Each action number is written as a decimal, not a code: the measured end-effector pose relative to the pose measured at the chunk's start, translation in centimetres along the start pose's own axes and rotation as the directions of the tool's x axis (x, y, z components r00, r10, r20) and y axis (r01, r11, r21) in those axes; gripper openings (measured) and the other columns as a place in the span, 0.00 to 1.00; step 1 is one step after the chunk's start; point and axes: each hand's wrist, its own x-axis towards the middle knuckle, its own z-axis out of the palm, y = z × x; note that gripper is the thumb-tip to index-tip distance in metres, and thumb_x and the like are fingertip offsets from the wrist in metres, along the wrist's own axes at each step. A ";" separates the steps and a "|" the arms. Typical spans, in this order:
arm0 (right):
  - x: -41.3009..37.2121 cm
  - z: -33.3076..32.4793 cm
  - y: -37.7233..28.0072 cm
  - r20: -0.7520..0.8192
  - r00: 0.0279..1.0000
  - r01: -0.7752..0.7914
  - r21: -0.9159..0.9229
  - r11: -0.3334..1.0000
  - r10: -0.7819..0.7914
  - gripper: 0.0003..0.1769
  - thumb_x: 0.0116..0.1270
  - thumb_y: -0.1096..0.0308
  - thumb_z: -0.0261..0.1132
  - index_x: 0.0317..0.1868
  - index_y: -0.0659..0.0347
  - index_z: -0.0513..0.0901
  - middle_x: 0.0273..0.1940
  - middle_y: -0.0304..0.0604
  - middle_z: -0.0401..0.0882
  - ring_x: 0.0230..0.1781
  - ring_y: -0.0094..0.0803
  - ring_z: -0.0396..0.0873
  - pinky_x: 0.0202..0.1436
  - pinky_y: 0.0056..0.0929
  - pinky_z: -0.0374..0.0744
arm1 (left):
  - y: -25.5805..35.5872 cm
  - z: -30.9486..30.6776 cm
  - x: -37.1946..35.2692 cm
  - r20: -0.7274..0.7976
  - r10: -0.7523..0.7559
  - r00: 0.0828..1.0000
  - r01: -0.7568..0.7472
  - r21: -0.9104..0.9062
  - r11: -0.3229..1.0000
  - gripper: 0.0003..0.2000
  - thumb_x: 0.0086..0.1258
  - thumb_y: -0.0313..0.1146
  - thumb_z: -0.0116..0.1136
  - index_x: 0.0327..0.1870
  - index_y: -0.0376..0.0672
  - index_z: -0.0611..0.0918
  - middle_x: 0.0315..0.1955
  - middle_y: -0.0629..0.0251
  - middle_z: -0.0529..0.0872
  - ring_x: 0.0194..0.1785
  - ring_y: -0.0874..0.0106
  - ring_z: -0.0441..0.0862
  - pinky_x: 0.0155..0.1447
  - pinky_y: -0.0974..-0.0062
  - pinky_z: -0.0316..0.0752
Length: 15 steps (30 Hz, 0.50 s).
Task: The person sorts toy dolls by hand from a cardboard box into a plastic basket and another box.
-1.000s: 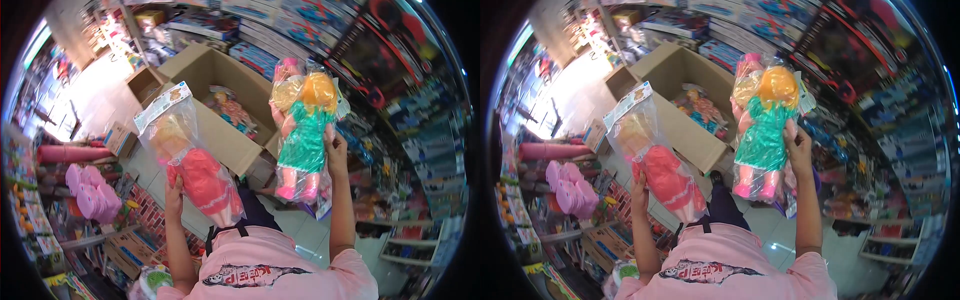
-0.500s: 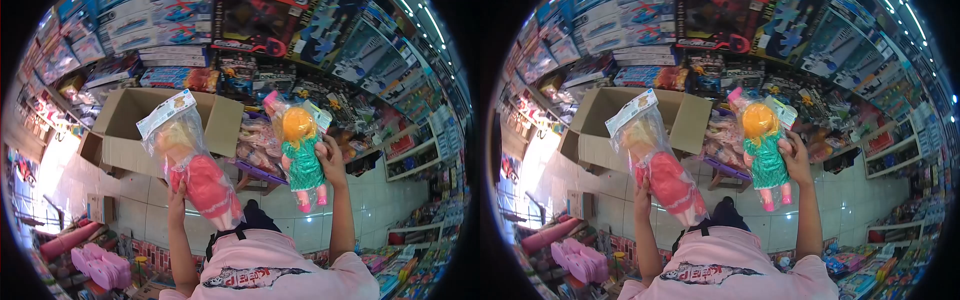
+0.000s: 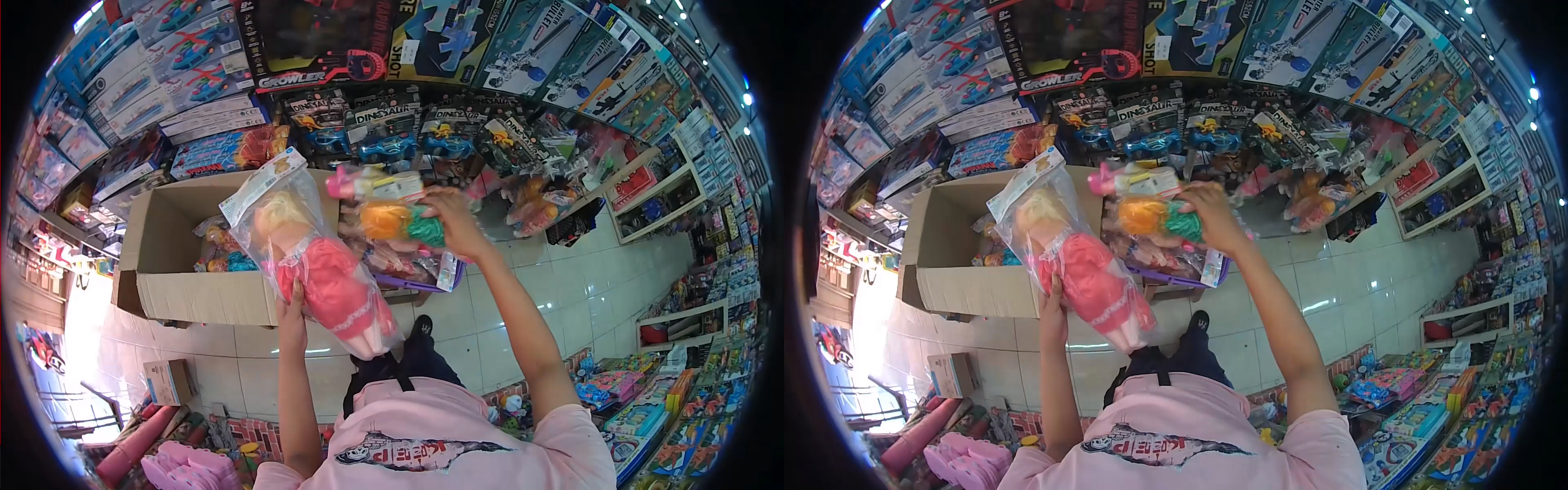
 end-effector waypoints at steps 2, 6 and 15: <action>-1.4 4.3 1.7 0.061 0.992 -0.112 0.088 0.990 0.107 0.29 0.55 0.75 0.66 0.61 0.60 0.75 0.60 0.54 0.74 0.65 0.55 0.69 0.69 0.48 0.65 | 0.2 0.7 0.0 -0.010 -0.011 1.000 0.011 0.010 1.000 0.26 0.81 0.42 0.54 0.73 0.40 0.67 0.67 0.66 0.75 0.67 0.72 0.73 0.71 0.68 0.67; -2.2 6.4 2.4 0.378 0.857 -0.445 0.205 0.872 0.349 0.37 0.52 0.64 0.70 0.64 0.60 0.71 0.66 0.58 0.68 0.68 0.59 0.65 0.72 0.50 0.62 | -0.6 0.6 -0.1 -0.021 -0.026 0.999 0.026 0.012 1.000 0.25 0.81 0.43 0.54 0.73 0.41 0.68 0.67 0.66 0.75 0.68 0.72 0.73 0.70 0.69 0.67; -3.2 9.5 4.5 0.040 0.901 -0.429 0.209 0.879 0.431 0.31 0.61 0.58 0.63 0.63 0.64 0.74 0.58 0.58 0.79 0.63 0.52 0.75 0.69 0.50 0.66 | -0.8 1.6 0.1 -0.093 -0.035 0.995 0.035 0.003 0.999 0.27 0.79 0.43 0.57 0.72 0.38 0.69 0.67 0.64 0.75 0.68 0.73 0.71 0.72 0.69 0.63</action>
